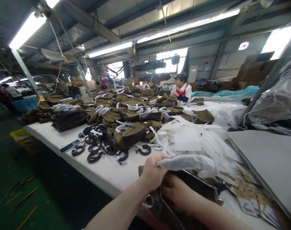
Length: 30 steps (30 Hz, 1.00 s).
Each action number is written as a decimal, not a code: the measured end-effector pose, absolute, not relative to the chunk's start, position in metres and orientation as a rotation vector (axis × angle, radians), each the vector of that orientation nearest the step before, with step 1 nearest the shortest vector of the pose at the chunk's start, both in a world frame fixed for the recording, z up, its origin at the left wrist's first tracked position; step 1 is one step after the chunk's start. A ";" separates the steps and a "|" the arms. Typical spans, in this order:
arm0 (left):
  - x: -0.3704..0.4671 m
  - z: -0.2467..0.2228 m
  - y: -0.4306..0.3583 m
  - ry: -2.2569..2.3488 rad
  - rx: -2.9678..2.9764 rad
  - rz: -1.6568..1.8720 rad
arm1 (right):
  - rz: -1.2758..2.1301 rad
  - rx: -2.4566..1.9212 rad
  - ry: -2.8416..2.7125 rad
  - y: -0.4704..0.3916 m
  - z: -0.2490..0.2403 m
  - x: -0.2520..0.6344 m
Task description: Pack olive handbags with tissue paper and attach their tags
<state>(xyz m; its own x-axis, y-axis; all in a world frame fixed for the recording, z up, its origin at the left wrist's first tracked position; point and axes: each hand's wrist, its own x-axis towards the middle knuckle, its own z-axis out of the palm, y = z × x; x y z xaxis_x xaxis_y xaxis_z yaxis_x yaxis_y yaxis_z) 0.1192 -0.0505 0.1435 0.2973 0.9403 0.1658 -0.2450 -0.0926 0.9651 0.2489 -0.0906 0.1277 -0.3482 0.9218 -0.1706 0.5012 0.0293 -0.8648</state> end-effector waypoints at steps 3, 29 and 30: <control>0.123 0.137 -0.052 0.750 1.257 1.121 | 1.387 -1.488 -1.811 -0.091 0.121 0.249; 0.111 0.132 -0.047 0.810 1.441 1.024 | 0.798 -1.562 -2.354 -0.111 0.168 0.279; 0.108 0.133 -0.048 0.843 1.498 1.043 | 0.794 -1.566 -2.358 -0.113 0.172 0.282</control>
